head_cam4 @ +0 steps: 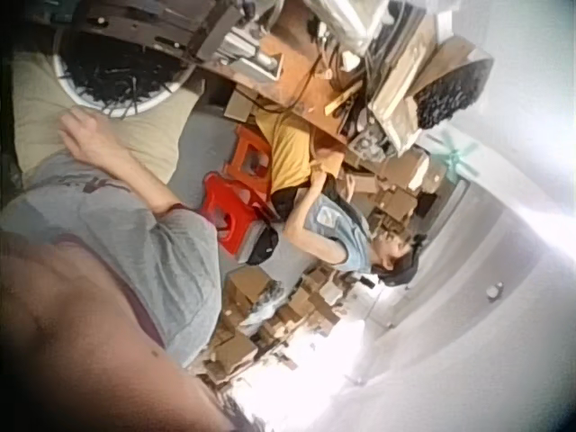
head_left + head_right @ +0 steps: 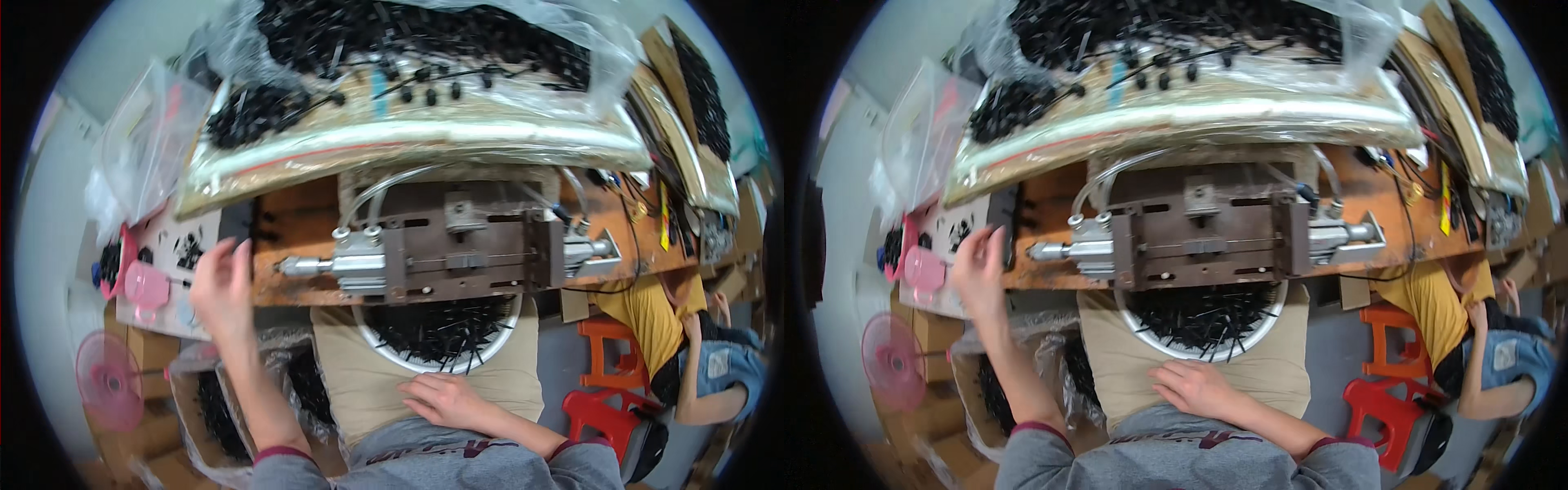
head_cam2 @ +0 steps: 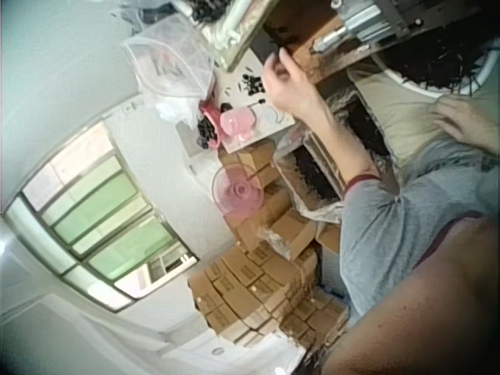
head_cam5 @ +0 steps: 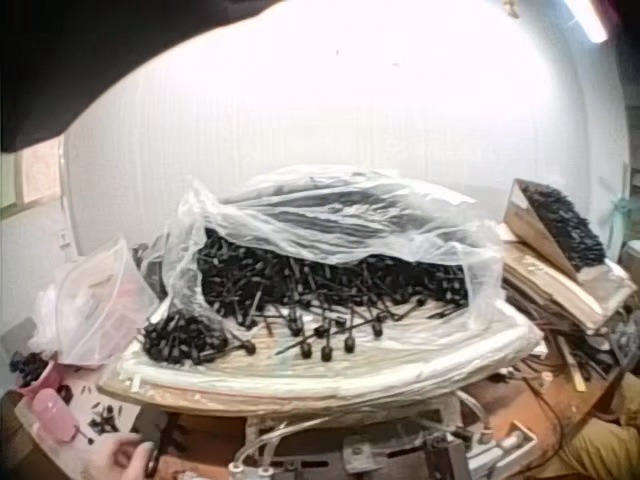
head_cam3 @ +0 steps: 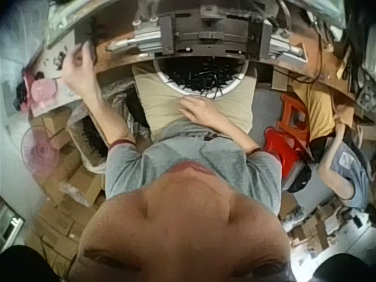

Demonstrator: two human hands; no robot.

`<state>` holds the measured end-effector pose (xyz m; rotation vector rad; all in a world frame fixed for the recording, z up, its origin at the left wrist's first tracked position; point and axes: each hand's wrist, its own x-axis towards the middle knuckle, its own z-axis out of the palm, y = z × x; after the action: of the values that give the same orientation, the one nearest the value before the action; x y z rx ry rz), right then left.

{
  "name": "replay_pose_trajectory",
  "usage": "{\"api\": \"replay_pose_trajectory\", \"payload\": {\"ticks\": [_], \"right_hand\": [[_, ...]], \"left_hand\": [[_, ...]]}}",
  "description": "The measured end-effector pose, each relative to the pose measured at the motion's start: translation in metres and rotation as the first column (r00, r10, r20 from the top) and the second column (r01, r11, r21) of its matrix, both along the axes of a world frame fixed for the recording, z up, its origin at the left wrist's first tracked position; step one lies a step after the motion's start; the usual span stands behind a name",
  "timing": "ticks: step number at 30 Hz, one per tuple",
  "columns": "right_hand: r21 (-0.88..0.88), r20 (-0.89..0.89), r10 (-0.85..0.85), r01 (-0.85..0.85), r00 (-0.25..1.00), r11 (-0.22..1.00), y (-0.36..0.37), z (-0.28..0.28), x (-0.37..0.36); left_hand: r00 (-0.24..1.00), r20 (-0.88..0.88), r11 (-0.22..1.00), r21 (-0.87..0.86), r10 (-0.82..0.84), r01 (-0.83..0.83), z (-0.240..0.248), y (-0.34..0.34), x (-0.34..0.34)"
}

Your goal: Using a pneumatic jig to assemble or crimp black plastic wiring components.

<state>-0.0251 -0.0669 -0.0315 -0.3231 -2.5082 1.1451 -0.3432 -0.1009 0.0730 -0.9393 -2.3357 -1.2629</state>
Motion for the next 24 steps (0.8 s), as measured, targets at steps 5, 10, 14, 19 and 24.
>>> {"api": "replay_pose_trajectory", "payload": {"ticks": [5,10,14,19,24], "right_hand": [[-0.028,-0.076,-0.033,0.030,0.997,0.999,-0.003,0.001,0.001],[-0.020,-0.156,-0.033,0.030,0.987,0.999,-0.008,-0.001,0.004],[-0.275,-0.366,-0.247,0.149,0.897,0.950,-0.004,0.004,0.007],[-0.962,-0.207,-0.549,-0.068,0.810,0.263,0.038,0.018,0.011],[-0.490,-0.778,-0.246,-0.314,0.579,0.813,0.051,-0.006,-0.015]], "left_hand": [[0.976,-0.206,0.992,0.085,-0.070,0.089,0.044,-0.014,0.038],[0.834,-0.294,0.879,-0.055,-0.468,0.474,0.079,0.039,0.073],[0.671,-0.477,0.795,-0.103,-0.567,0.598,0.093,0.074,0.103],[0.262,-0.443,0.359,-0.149,-0.857,0.921,0.055,0.070,0.175],[0.059,-0.332,0.174,-0.329,-0.941,0.928,0.010,0.064,0.240]]}}
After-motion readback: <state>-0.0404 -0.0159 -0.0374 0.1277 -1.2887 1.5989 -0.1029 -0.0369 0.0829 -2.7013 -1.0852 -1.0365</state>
